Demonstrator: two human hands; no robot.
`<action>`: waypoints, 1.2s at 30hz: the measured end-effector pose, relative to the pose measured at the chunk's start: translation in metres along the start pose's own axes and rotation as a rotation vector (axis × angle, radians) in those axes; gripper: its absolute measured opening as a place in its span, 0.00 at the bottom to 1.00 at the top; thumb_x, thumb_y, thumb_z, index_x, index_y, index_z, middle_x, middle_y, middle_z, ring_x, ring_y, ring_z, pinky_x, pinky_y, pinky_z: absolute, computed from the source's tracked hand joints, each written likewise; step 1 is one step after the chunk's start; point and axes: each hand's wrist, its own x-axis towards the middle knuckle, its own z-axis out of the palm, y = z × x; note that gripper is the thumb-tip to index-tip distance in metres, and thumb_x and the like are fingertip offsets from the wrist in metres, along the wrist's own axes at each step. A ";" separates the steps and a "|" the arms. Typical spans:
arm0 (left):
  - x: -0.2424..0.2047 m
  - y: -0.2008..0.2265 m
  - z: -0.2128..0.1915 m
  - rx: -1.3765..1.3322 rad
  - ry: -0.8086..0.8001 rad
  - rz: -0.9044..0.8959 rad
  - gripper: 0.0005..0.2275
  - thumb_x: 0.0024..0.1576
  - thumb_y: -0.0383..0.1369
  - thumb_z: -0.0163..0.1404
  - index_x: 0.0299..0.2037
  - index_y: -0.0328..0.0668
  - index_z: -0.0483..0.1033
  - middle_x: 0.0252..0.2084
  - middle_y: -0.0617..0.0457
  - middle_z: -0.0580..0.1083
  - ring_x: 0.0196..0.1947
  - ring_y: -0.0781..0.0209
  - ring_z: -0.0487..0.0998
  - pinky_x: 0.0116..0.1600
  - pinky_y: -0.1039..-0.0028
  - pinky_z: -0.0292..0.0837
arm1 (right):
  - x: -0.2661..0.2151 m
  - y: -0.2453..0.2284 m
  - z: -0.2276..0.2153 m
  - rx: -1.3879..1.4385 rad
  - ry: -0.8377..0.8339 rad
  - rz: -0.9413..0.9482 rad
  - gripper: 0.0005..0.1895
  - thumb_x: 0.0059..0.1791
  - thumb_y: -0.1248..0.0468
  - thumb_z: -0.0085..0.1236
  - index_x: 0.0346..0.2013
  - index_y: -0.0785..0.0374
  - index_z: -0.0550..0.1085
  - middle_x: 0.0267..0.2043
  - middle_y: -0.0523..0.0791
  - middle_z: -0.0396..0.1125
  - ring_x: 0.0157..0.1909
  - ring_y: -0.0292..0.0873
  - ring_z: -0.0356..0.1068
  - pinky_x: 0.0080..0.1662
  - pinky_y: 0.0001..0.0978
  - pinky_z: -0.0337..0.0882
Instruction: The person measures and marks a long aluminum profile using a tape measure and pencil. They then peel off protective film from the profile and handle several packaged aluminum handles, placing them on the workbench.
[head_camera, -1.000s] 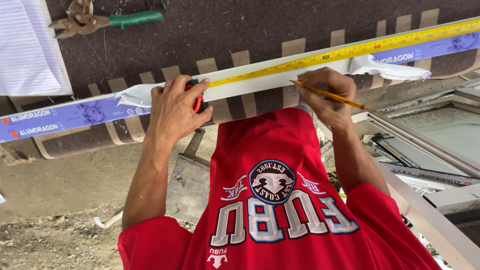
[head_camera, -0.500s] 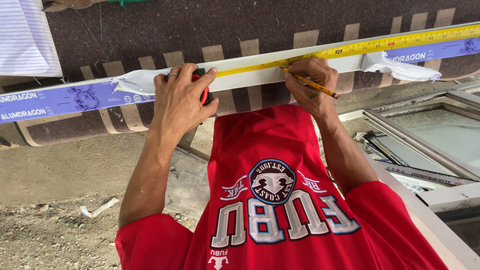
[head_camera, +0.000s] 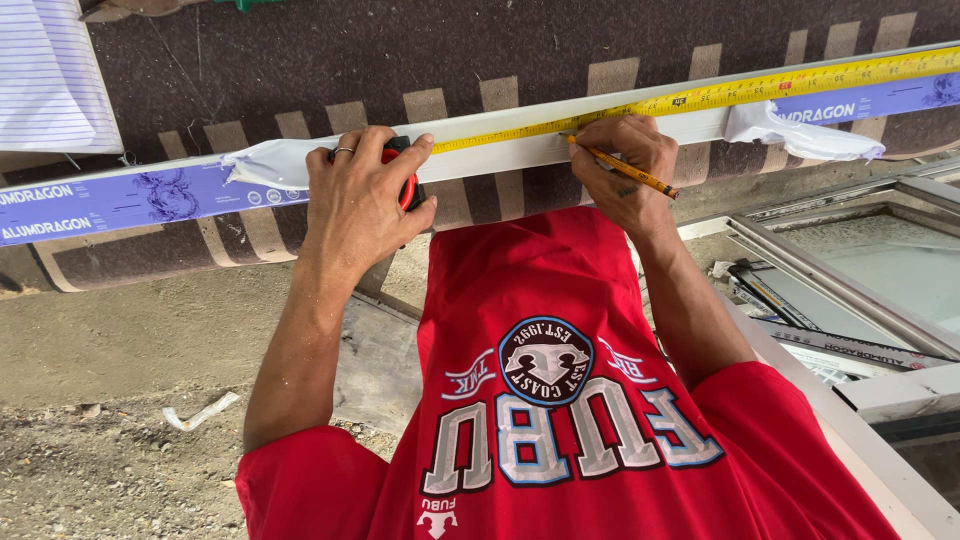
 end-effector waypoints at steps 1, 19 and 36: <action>-0.001 0.000 0.000 0.001 0.001 0.003 0.29 0.46 0.46 0.68 0.59 0.53 0.80 0.52 0.45 0.73 0.56 0.43 0.72 0.53 0.46 0.62 | 0.000 0.000 0.000 -0.004 -0.001 0.009 0.05 0.48 0.75 0.64 0.34 0.66 0.76 0.37 0.47 0.76 0.39 0.43 0.76 0.55 0.36 0.72; 0.005 0.005 -0.010 -0.051 -0.029 -0.039 0.29 0.43 0.45 0.68 0.57 0.52 0.79 0.50 0.47 0.74 0.53 0.46 0.74 0.53 0.46 0.62 | -0.020 0.024 -0.020 0.563 0.190 0.328 0.01 0.54 0.70 0.59 0.39 0.66 0.77 0.37 0.48 0.74 0.35 0.41 0.70 0.40 0.32 0.71; -0.004 0.047 -0.019 -0.399 -0.821 -0.107 0.38 0.46 0.55 0.56 0.67 0.49 0.63 0.51 0.43 0.71 0.53 0.45 0.74 0.53 0.51 0.70 | -0.113 0.204 -0.224 1.097 0.989 0.369 0.18 0.63 0.50 0.46 0.51 0.64 0.69 0.38 0.47 0.64 0.34 0.40 0.62 0.36 0.30 0.64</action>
